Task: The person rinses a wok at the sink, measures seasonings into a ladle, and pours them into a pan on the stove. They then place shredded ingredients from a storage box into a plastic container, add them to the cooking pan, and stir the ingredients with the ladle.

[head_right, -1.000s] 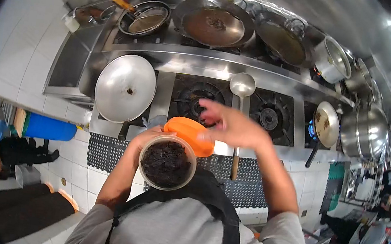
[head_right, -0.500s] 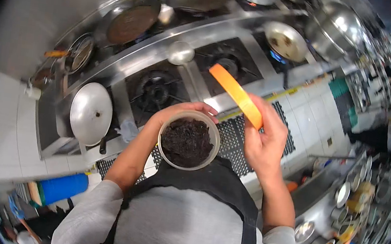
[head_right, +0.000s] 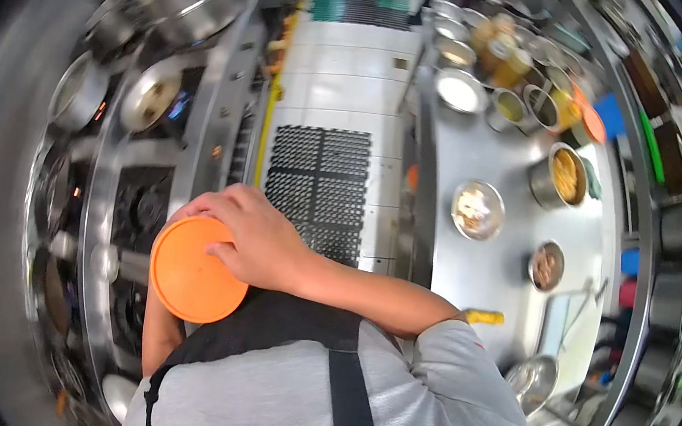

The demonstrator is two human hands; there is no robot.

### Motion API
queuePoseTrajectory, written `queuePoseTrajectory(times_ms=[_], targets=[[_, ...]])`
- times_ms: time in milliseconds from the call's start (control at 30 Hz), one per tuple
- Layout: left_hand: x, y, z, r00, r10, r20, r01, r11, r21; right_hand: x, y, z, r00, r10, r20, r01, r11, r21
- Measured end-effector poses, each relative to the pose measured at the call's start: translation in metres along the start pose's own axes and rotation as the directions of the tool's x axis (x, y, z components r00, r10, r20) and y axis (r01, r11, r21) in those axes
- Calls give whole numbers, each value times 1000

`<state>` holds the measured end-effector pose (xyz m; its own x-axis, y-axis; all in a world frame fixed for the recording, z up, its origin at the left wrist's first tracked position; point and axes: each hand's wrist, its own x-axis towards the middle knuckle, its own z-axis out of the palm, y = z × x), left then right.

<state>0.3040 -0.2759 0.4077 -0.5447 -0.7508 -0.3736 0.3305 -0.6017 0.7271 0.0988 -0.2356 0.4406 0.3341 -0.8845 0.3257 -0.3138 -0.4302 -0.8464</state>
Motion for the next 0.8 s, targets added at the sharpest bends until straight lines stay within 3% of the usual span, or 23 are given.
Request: queuePoseTrajectory(times_ms=[67,133,167,200,233,267,300,367,500,533,600,667,733,767,800], targets=[[41,2,8,994,-68,87,59,993,99,-7,25,-26,921,335,201,-383,874,298],[80,-3,4,993,15,-115,41,881,472,-22,61,-36,874,429,228,-484,806,341],[89,-12,19,956,278,-95,-203,858,471,-34,82,-29,910,401,106,-405,804,436],[107,-6,-26,951,309,0,-260,800,540,-39,88,-33,890,450,77,-426,758,495],[101,-20,-34,877,449,-169,-306,794,525,-43,93,-32,889,458,-20,-362,729,581],[117,-25,-36,873,449,-189,-295,797,527,-45,107,-28,880,463,-107,-333,761,556],[131,-31,-37,869,448,-209,-285,800,528,-45,102,-41,842,528,-112,-350,692,632],[174,-34,-51,971,238,22,-204,776,597,-47,117,-50,755,616,-224,-371,683,630],[214,7,-92,962,-128,242,-111,627,771,-41,153,-69,585,657,-475,-384,741,551],[185,35,36,970,-237,56,100,599,794,-38,168,-69,539,613,-578,-369,788,493],[266,18,-9,912,-311,266,47,726,686,-39,178,-82,444,580,-683,-420,808,412],[317,14,5,885,-404,232,181,757,628,-51,163,-100,279,657,-700,-588,693,416],[375,-4,1,839,-501,214,255,708,659,-79,159,-108,128,797,-591,-895,349,277],[409,-13,-11,819,-534,210,279,690,667,-92,162,-109,-85,872,-482,-974,29,223],[442,-29,-28,823,-542,169,298,666,684,-103,160,-111,-298,845,-443,-940,-178,292]])
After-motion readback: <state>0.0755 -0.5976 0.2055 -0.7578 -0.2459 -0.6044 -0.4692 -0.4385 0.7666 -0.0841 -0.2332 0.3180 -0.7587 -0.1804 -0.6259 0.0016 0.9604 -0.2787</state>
